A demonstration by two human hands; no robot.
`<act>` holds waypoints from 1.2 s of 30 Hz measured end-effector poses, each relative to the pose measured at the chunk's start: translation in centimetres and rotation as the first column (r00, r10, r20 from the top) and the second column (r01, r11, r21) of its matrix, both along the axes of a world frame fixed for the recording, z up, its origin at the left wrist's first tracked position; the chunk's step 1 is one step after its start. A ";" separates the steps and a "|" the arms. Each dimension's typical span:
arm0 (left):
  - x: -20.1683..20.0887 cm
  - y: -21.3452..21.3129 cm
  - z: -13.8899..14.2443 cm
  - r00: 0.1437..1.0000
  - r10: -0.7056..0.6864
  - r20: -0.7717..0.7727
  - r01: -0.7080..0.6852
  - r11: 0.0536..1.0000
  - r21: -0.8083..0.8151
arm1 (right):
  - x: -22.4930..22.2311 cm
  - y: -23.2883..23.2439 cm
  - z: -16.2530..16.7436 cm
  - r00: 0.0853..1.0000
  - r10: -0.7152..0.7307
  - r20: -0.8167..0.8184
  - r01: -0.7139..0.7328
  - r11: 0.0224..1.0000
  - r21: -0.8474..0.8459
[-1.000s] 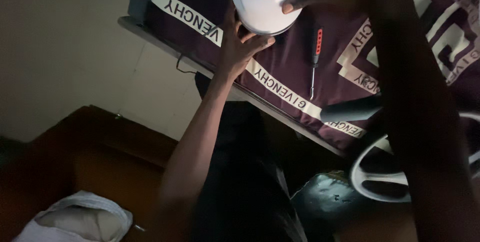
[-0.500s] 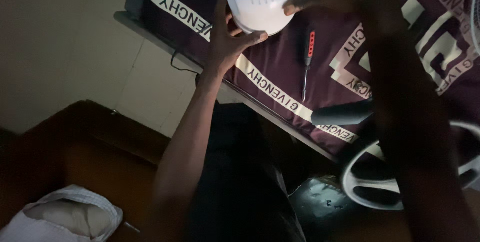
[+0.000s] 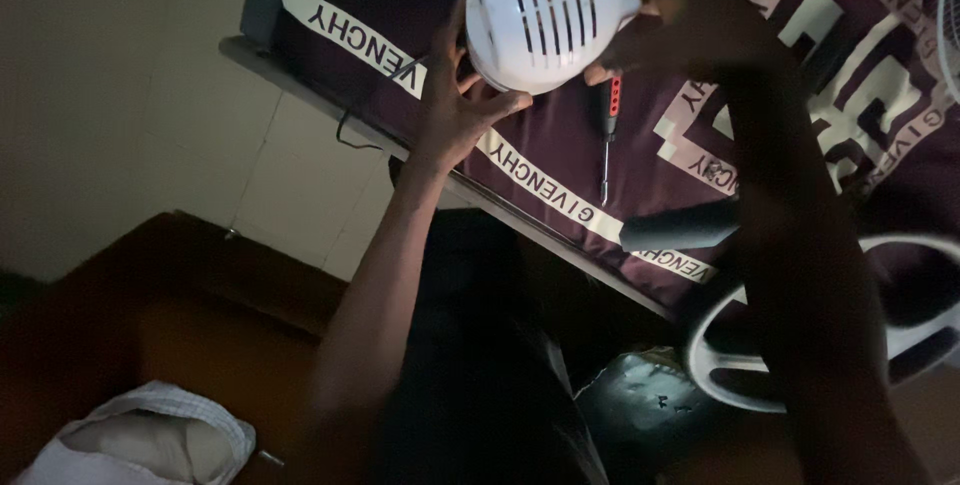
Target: The person works on a small electric fan on a bed, using a screwdriver to unscrew the white plastic fan cover and separate it from the motor base. They handle the cover and motor housing, align the cover back onto the base, and press the parts together by hand.
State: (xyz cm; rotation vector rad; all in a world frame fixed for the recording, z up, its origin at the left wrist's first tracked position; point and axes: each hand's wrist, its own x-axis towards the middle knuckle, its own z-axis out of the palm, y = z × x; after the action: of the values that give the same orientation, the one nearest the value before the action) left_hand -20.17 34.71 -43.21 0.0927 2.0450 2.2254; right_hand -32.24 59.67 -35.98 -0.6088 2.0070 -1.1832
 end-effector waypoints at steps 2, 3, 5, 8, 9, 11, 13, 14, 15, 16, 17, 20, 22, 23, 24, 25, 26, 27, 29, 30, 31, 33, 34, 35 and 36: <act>-0.2 0.0 -0.3 0.998 -0.008 0.060 0.002 0.995 0.098 | 0.6 0.0 -0.4 0.993 -0.113 0.028 0.116 0.984 -0.136; -0.4 -0.1 -0.5 0.998 -0.016 0.063 0.011 0.997 0.080 | 0.7 0.0 -0.6 0.985 -0.165 0.050 0.172 0.964 -0.202; -0.8 -0.3 -0.9 0.997 -0.032 0.070 0.029 0.999 0.041 | 0.7 0.0 -1.4 0.992 -0.123 0.022 0.124 0.963 -0.238; -1.2 -0.7 -1.5 0.997 -0.071 0.036 0.075 0.989 -0.125 | 0.4 -0.4 -3.0 0.985 -0.126 -0.121 0.114 0.988 -0.107; -1.3 -0.7 -1.7 0.997 -0.059 0.056 0.065 0.991 -0.119 | 0.3 -0.6 -3.5 0.974 -0.131 -0.184 0.128 0.991 -0.029; -1.5 -0.7 -1.9 0.995 -0.034 0.097 0.045 0.993 -0.105 | 0.2 -1.5 -4.1 0.978 -0.128 -0.167 0.151 0.980 0.133; -1.6 -0.5 -1.9 0.993 0.012 0.114 -0.005 0.998 -0.064 | 0.4 -1.8 -4.6 0.976 -0.129 -0.178 0.164 0.966 0.198; -1.7 -0.5 -1.8 0.992 0.037 0.121 -0.031 0.999 -0.044 | 0.6 -1.8 -4.6 0.972 -0.130 -0.196 0.167 0.969 0.183; -1.8 -0.4 -1.8 0.991 0.053 0.121 -0.044 0.996 -0.074 | 0.7 -1.7 -4.5 0.968 -0.131 -0.214 0.169 0.971 0.167; -2.0 -0.3 -1.8 0.991 0.068 0.119 -0.056 0.993 -0.103 | 1.0 -1.6 -4.3 0.977 -0.185 -0.107 0.179 0.982 -0.066; -2.1 -0.3 -1.9 0.990 0.083 0.116 -0.067 0.989 -0.131 | 1.0 -1.3 -4.0 0.979 -0.205 0.017 0.201 0.937 -0.286; -2.2 -0.5 -2.2 0.995 0.064 0.077 -0.041 0.960 -0.277 | 1.0 -0.3 -3.6 0.910 -0.414 0.011 0.403 0.880 -0.253; -2.2 -0.5 -2.7 0.997 0.038 0.060 -0.019 0.956 -0.292 | 0.3 0.0 -4.1 0.861 -0.504 -0.065 0.499 0.863 -0.075; -2.2 -0.6 -2.9 0.999 0.023 0.048 -0.008 0.954 -0.300 | 0.0 0.0 -4.5 0.855 -0.510 -0.095 0.513 0.858 0.010; -2.1 -0.6 -3.1 0.998 0.032 0.063 -0.014 0.965 -0.261 | -0.1 -0.2 -5.0 0.847 -0.521 -0.104 0.529 0.845 0.077; -2.0 -0.7 -3.2 0.996 0.040 0.077 -0.022 0.975 -0.221 | 0.0 -0.3 -5.4 0.852 -0.512 -0.112 0.522 0.846 0.106; -2.1 -0.8 -3.4 0.995 0.049 0.088 -0.032 0.983 -0.181 | 0.2 -0.3 -5.8 0.850 -0.514 -0.118 0.527 0.839 0.136; -2.4 -0.9 -3.5 0.996 0.040 0.078 -0.027 0.986 -0.162 | 0.5 -0.4 -6.2 0.847 -0.517 -0.123 0.531 0.831 0.163; -2.7 -1.3 -3.5 0.997 0.023 0.074 -0.014 0.992 -0.125 | 1.6 -0.6 -6.8 0.839 -0.530 -0.128 0.545 0.816 0.193; -2.8 -1.5 -3.4 0.996 -0.002 0.087 0.012 0.993 -0.115 | 2.1 -0.7 -6.8 0.831 -0.539 -0.135 0.556 0.803 0.214; -3.2 -1.7 -3.4 0.995 -0.031 0.091 0.040 0.994 -0.104 | 2.9 -0.7 -7.1 0.828 -0.542 -0.145 0.561 0.797 0.225; -4.1 -2.2 -3.2 0.993 -0.094 0.072 0.100 0.991 -0.088 | 4.4 -0.8 -7.5 0.815 -0.555 -0.164 0.579 0.775 0.254; -4.3 -2.6 -3.1 0.990 -0.129 0.054 0.133 0.988 -0.081 | 5.1 -0.9 -7.6 0.814 -0.556 -0.166 0.580 0.774 0.252; -4.4 -2.9 -3.0 0.986 -0.163 0.039 0.165 0.983 -0.075 | 5.9 -0.9 -7.8 0.813 -0.558 -0.168 0.582 0.772 0.255; -4.4 -3.2 -2.8 0.981 -0.177 0.077 0.182 0.981 -0.066 | 6.5 -0.9 -7.8 0.810 -0.562 -0.169 0.587 0.768 0.257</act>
State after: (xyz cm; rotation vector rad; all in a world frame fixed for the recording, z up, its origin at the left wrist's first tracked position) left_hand -24.62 31.47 -45.98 0.1822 1.9921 2.0170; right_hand -25.73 58.80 -43.77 0.1437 2.4777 -1.1569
